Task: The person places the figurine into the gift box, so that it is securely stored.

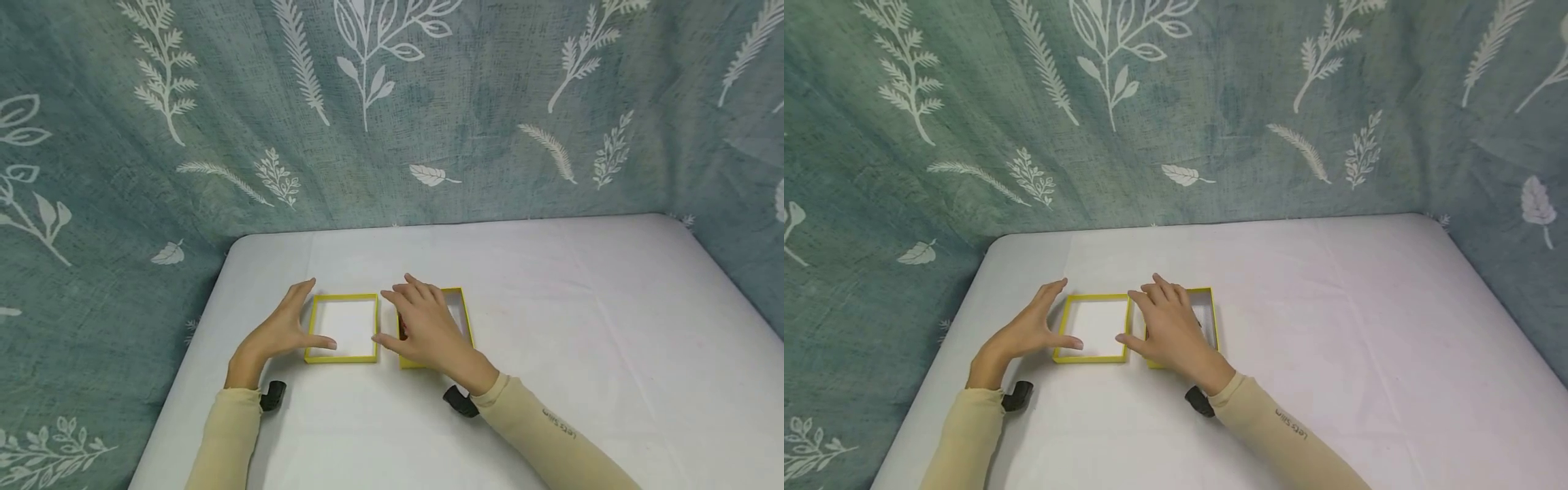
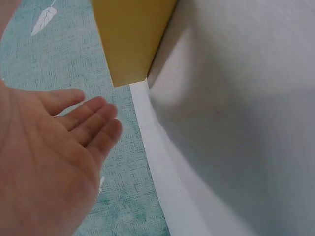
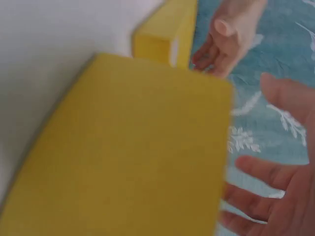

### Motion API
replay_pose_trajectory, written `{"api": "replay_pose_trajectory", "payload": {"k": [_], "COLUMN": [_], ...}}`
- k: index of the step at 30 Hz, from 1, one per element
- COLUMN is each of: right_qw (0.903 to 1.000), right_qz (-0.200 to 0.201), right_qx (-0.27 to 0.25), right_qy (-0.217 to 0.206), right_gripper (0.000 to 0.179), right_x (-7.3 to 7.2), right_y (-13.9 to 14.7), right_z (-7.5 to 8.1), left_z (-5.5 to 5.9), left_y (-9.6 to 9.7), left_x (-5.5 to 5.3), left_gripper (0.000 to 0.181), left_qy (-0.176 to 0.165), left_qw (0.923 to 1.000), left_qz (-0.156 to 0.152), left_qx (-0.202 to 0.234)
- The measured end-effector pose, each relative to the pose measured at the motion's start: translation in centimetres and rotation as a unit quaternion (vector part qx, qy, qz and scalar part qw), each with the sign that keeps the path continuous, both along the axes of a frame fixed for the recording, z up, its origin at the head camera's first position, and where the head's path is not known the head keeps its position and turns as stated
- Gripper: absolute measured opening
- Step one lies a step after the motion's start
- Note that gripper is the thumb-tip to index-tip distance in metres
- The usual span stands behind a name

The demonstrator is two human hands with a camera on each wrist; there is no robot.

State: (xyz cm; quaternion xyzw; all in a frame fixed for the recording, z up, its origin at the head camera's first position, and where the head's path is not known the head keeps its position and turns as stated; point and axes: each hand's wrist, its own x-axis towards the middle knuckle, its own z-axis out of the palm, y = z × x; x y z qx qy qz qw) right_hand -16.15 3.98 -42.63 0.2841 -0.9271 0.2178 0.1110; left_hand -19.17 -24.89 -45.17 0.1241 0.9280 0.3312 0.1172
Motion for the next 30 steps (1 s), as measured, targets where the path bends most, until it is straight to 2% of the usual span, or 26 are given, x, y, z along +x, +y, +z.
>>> {"api": "replay_pose_trajectory", "payload": {"k": [6, 16, 19, 24, 30], "right_qw": [0.9954, 0.9772, 0.9755, 0.9796, 0.9833], "right_qz": [-0.049, -0.05, -0.048, -0.035, -0.019], "right_qx": [0.082, 0.2, 0.209, 0.192, 0.173], "right_qy": [0.013, 0.05, 0.052, 0.048, 0.055], "right_gripper": [0.078, 0.081, 0.08, 0.075, 0.066], "right_x": [0.4, 0.5, 0.6, 0.6, 0.3], "right_y": [-1.5, -2.8, -2.9, -3.0, -2.9], "right_z": [-1.5, -3.1, -3.4, -3.8, -4.0], "left_z": [-0.6, -1.3, -1.3, -1.0, -0.9], "left_y": [0.4, 0.2, 0.1, -0.2, -0.2], "left_x": [0.0, -0.1, -0.2, 0.0, 0.1], "left_gripper": [0.13, 0.142, 0.144, 0.148, 0.148], "left_qy": [-0.015, -0.035, -0.044, -0.069, -0.068], "left_qw": [0.9996, 0.9985, 0.9981, 0.9961, 0.9952], "left_qz": [-0.01, -0.029, -0.028, -0.024, -0.032], "left_qx": [-0.021, -0.03, -0.033, -0.048, -0.063]}}
